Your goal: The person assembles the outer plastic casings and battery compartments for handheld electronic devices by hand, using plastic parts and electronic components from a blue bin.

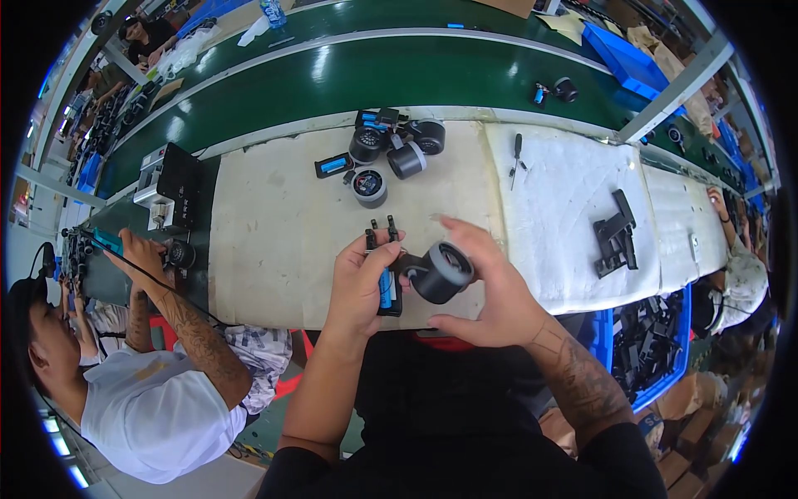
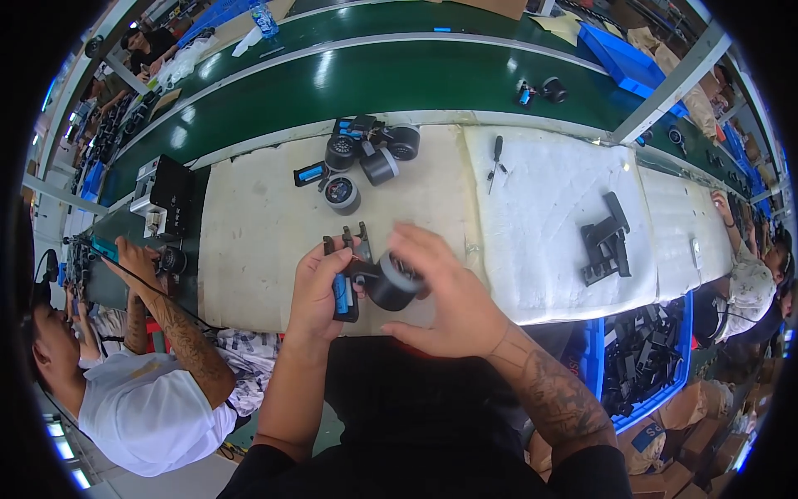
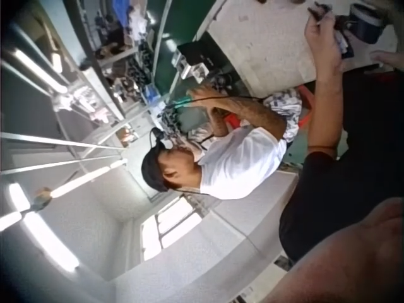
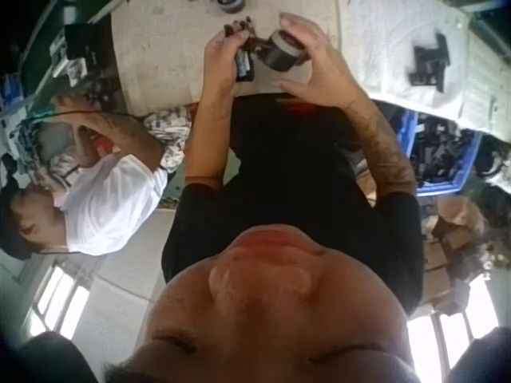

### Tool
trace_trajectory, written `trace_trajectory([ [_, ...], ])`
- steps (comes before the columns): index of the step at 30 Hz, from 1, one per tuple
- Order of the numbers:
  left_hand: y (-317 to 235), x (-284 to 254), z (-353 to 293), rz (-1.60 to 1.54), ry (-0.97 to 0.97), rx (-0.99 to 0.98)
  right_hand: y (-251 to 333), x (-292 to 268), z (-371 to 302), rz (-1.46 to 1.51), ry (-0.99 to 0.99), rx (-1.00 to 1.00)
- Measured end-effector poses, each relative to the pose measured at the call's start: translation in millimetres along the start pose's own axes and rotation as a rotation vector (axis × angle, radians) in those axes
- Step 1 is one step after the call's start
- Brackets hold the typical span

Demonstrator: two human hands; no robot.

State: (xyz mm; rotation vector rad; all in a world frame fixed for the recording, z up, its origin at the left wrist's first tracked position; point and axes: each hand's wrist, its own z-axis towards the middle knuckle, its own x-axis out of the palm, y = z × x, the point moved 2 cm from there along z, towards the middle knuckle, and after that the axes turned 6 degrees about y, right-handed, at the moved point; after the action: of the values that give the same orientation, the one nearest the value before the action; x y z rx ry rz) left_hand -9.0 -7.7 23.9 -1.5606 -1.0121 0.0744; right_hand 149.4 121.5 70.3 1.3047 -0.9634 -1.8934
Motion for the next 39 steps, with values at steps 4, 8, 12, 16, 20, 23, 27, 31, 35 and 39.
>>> trace_trajectory([
  [4,5,7,0,-0.159,0.071,-0.031,-10,3,-1,-0.204,-0.007,-0.083],
  [8,10,5,-4,-0.192,0.197,0.076,-2,-18,-1,-0.022,-0.135,0.073],
  [12,1,15,-12,-0.041,0.187,0.118,6,-40,27,0.298,-0.111,0.093],
  [16,-5,17,-15,0.046,0.175,0.120,11,-48,43,0.357,-0.009,0.089],
  [20,-7,19,-17,0.088,0.131,0.062,3,-47,46,0.390,0.016,0.098],
  [23,-9,20,-18,0.095,0.119,0.044,3,-48,45,0.420,0.033,0.133],
  [27,-11,22,-17,0.158,0.099,-0.019,3,-48,46,0.376,0.087,0.122],
  [31,-6,29,-14,0.213,0.135,0.022,0,-56,55,0.174,0.121,0.011],
  [35,-6,36,-18,0.366,0.214,0.104,-4,-74,78,0.198,0.394,0.138],
  [39,-4,41,-24,0.359,0.210,0.138,5,-83,102,-0.002,0.596,0.103],
])
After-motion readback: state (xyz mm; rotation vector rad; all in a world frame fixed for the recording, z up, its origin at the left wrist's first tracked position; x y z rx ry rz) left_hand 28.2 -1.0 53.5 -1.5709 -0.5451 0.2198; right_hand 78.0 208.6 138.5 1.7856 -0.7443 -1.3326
